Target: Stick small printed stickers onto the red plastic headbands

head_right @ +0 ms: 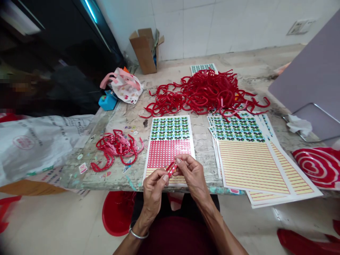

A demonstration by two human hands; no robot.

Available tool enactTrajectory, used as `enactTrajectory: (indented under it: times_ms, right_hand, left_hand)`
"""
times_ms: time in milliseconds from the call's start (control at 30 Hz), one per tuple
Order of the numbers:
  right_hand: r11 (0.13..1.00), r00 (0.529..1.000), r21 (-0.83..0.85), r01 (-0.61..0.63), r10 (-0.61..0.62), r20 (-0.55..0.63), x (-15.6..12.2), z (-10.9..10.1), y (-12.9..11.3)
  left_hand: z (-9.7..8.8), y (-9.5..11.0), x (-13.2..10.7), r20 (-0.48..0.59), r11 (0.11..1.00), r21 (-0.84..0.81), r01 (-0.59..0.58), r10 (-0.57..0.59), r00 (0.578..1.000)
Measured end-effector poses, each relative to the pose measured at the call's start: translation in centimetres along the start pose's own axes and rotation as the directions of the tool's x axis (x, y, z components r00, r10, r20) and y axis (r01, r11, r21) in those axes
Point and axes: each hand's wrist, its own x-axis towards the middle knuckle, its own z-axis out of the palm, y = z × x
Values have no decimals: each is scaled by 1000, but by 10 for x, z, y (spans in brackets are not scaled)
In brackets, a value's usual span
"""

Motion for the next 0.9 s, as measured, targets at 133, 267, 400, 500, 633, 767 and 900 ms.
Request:
enactTrajectory:
  times_ms: [133, 267, 400, 500, 633, 767, 900]
  right_hand:
    - [1000, 1000, -10, -6, 6, -9, 3, -1, 0]
    - [1000, 1000, -10, -11, 11, -2, 5, -3, 0]
    - [1000, 1000, 1, -11, 11, 2, 6, -3, 1]
    - [999, 1000, 28, -23, 23, 21, 8, -3, 0]
    - [999, 996, -29, -19, 21, 84, 18, -8, -5]
    - [981, 993, -179, 72, -54, 102, 40, -23, -18]
    - [936, 985, -319, 147, -110, 130, 71, -33, -29]
  left_hand:
    - [0, 0, 1, -16, 1000, 5, 17, -17, 1000]
    - [-2, -1, 3, -14, 1000, 4, 31, -31, 999]
    - [-2, -3, 3, -1, 1000, 2, 31, -31, 1000]
    - [-2, -2, 3, -6, 999, 34, 37, -37, 999]
    - [-12, 1, 15, -103, 977, 211, -32, 54, 993]
    - [-39, 0, 42, -86, 831, 490, -263, 347, 934]
    - [-67, -6, 71, -52, 647, 670, -364, 530, 847]
